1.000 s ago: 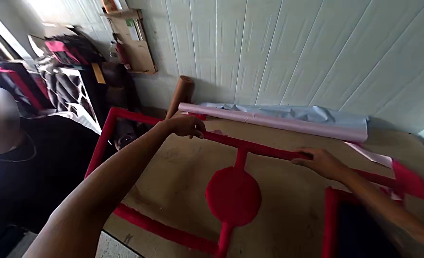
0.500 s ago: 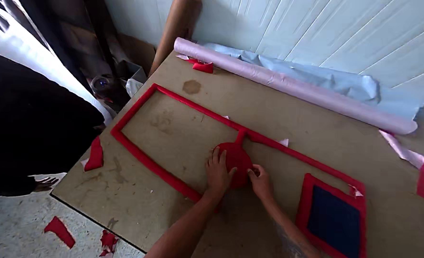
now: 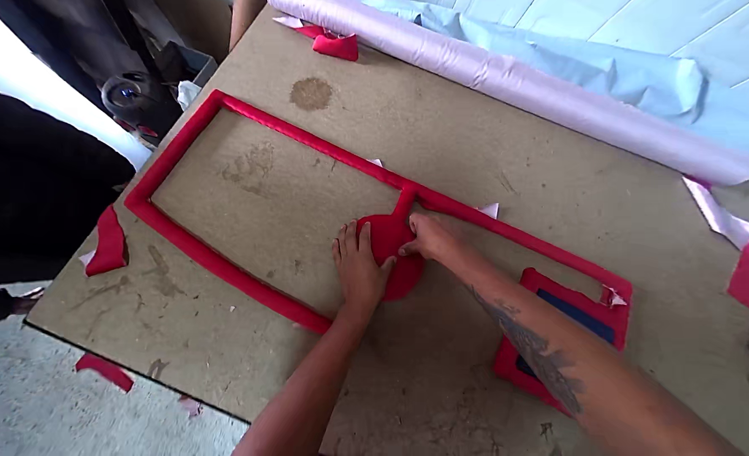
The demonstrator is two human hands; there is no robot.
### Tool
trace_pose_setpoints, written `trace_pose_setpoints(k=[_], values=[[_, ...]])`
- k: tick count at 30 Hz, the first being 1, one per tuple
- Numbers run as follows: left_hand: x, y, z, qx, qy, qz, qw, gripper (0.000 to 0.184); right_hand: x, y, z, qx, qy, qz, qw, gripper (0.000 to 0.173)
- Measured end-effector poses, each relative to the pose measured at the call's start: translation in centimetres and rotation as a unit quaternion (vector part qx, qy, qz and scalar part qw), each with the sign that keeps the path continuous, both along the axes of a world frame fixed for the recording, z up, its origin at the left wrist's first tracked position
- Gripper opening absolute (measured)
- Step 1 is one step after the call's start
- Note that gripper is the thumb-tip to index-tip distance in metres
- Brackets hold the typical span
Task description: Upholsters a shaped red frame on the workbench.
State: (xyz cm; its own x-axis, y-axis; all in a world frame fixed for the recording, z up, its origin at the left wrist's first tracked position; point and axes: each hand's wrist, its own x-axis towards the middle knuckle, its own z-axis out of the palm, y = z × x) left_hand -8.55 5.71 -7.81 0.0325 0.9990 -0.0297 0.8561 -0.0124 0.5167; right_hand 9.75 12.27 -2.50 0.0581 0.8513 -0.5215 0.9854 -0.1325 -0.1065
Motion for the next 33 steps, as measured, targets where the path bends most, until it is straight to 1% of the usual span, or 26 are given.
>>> trace_pose_setpoints(k=[3,4,7,9,12,14,15,18,21,22,24,25,26,28,29,30,32,33], values=[[0.5,-0.1,-0.3,0.001,0.016,0.013,1.000,0.089,-1.5,1.1,0.3,-0.005,-0.056,0.046,0.997,0.064],[0.5,-0.3,-0.1,-0.002,0.016,0.018,1.000,0.089,-1.3,1.6,0.4,-0.016,-0.056,0.069,0.996,0.064],[0.9,-0.2,0.6,-0.011,0.010,0.026,1.000,0.090,1.3,3.2,0.1,-0.067,0.002,0.122,0.990,0.056],[1.0,-0.3,0.7,-0.016,0.012,0.029,0.999,0.089,1.1,3.8,0.5,-0.065,-0.025,0.145,0.987,0.054],[0.8,0.0,-0.1,-0.009,0.028,0.023,0.999,0.085,-1.3,3.8,0.7,-0.003,-0.070,0.129,0.989,0.053],[1.3,-0.2,-0.3,-0.011,0.033,0.020,0.999,0.084,-2.0,3.0,0.5,0.011,-0.075,0.119,0.990,0.043],[1.5,0.0,0.0,-0.010,0.033,0.023,0.999,0.085,-2.1,3.3,0.8,0.013,-0.082,0.126,0.989,0.042],[1.2,0.0,0.6,-0.007,0.035,0.024,0.999,0.085,-2.0,3.5,1.4,0.015,-0.079,0.150,0.985,0.050],[1.7,-0.2,-0.1,0.006,0.041,0.024,0.999,0.082,-2.4,3.0,0.7,0.031,-0.068,0.101,0.992,0.040],[1.7,0.1,0.1,0.008,0.047,0.023,0.999,0.082,-2.5,3.2,0.8,0.035,-0.065,0.091,0.993,0.041],[1.8,0.2,0.7,-0.013,0.048,0.008,0.999,0.084,-1.2,2.6,1.2,0.038,-0.059,0.077,0.995,0.054],[1.6,0.2,1.1,-0.027,0.037,0.000,0.999,0.085,-0.4,1.6,1.9,0.048,-0.044,0.066,0.996,0.060],[0.9,0.3,1.5,-0.041,0.013,-0.008,0.999,0.086,0.0,-0.2,2.8,0.069,-0.009,0.049,0.996,0.060],[-1.2,0.2,2.5,-0.047,-0.081,-0.021,0.995,0.078,0.8,-5.8,4.4,0.126,0.103,-0.006,0.987,0.050],[-2.5,-0.6,3.3,-0.039,-0.142,-0.025,0.989,0.072,1.5,-10.0,5.0,0.154,0.173,-0.041,0.972,0.046],[-4.0,-2.2,4.4,-0.029,-0.190,-0.030,0.981,0.067,2.5,-14.6,4.7,0.182,0.226,-0.075,0.954,0.045],[-7.2,-6.9,6.5,-0.019,-0.240,-0.040,0.970,0.057,5.6,-25.0,3.8,0.214,0.288,-0.165,0.919,0.045],[-8.7,-10.2,6.9,-0.025,-0.270,-0.038,0.962,0.050,7.4,-31.6,3.3,0.245,0.302,-0.217,0.895,0.043]])
